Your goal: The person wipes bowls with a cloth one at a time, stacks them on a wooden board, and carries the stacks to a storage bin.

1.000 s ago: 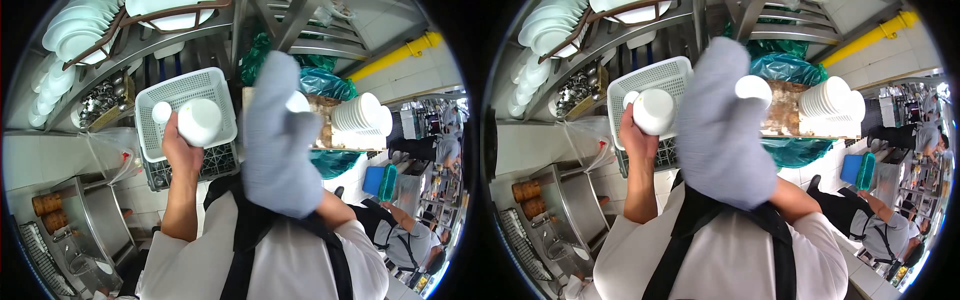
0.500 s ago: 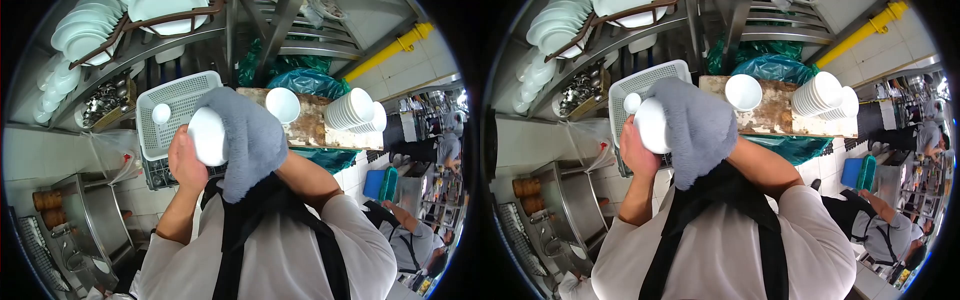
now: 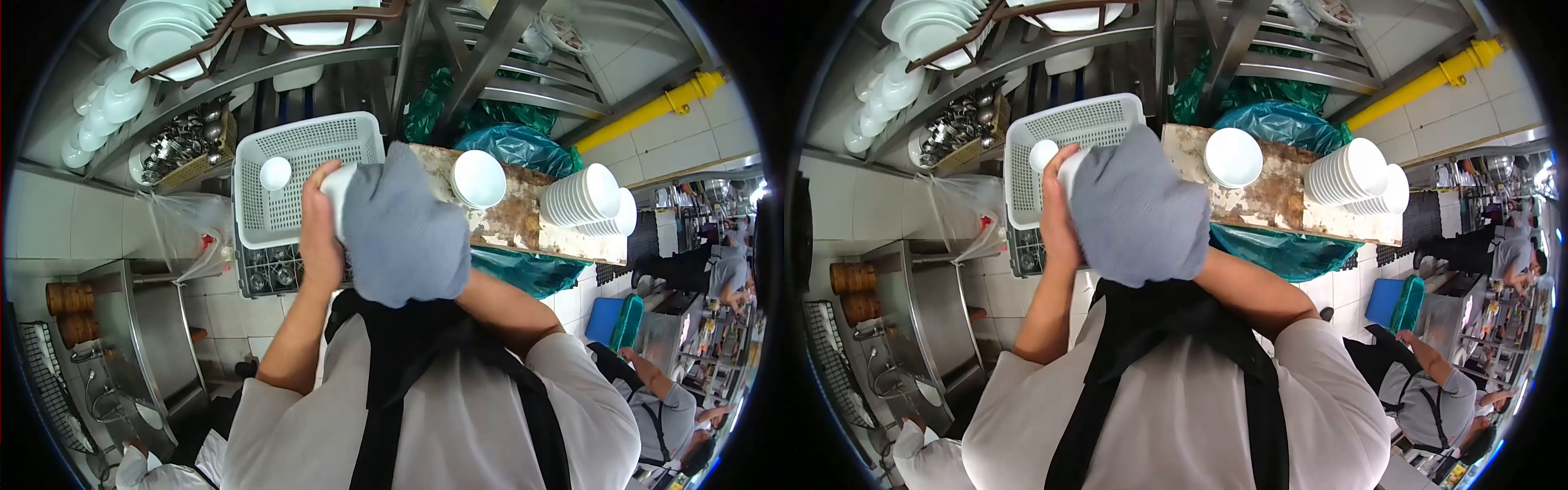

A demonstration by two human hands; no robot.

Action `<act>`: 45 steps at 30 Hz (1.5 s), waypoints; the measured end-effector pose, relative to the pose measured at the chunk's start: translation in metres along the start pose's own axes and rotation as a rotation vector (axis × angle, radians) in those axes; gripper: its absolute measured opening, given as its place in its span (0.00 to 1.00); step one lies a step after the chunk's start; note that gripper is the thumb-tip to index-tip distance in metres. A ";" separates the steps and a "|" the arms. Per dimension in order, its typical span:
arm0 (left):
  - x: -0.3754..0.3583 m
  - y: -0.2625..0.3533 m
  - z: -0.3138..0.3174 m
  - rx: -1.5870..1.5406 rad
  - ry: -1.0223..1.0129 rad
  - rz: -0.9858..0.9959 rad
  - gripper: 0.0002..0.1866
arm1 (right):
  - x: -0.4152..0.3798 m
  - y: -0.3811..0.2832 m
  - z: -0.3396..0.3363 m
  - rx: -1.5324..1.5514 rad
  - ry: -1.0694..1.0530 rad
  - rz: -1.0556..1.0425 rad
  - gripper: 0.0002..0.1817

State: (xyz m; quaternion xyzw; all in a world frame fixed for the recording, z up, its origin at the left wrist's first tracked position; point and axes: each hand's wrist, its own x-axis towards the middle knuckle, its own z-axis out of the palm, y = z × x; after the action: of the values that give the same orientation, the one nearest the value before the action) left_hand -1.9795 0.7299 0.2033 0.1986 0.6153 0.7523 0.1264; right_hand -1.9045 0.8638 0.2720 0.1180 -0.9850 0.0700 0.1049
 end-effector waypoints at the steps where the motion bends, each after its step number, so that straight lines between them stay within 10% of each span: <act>1: 0.001 0.022 0.007 -0.300 -0.020 -0.247 0.35 | 0.002 -0.006 0.002 -0.004 0.009 -0.035 0.24; 6: 0.015 0.005 -0.032 -0.604 -0.273 -0.676 0.43 | 0.010 -0.015 0.010 0.024 0.000 -0.190 0.24; 11: 0.006 0.000 -0.039 -0.336 -0.254 -0.527 0.43 | -0.004 -0.008 0.062 0.028 -0.037 -0.241 0.23; 13: 0.008 -0.004 -0.053 -0.315 -0.135 -0.512 0.43 | -0.030 -0.001 0.116 0.822 0.326 -0.026 0.13; 17: 0.026 -0.004 -0.105 -0.056 0.092 -0.136 0.42 | 0.024 -0.033 -0.038 0.131 -0.559 0.101 0.12; 18: 0.025 -0.004 -0.114 0.054 0.137 -0.074 0.43 | 0.016 -0.025 -0.018 0.144 -0.559 0.094 0.12; 20: 0.025 0.004 -0.117 0.164 0.156 -0.012 0.43 | -0.006 -0.003 0.039 0.307 0.233 -0.288 0.15; 30: 0.036 0.023 -0.106 0.244 0.132 0.182 0.44 | 0.011 -0.001 -0.038 0.815 -0.234 -0.183 0.19; 41: 0.021 0.023 -0.016 -0.591 0.007 -0.497 0.45 | -0.045 0.018 -0.080 -0.020 0.021 0.182 0.12; 45: 0.011 0.020 0.039 -0.337 -0.289 -0.478 0.36 | -0.055 0.019 -0.064 -0.023 0.086 0.315 0.13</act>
State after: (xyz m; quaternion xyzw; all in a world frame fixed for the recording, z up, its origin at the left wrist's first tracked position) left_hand -1.9709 0.7642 0.2308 0.1295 0.4870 0.7567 0.4165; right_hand -1.8450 0.9042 0.3192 -0.0420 -0.9866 0.0791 0.1360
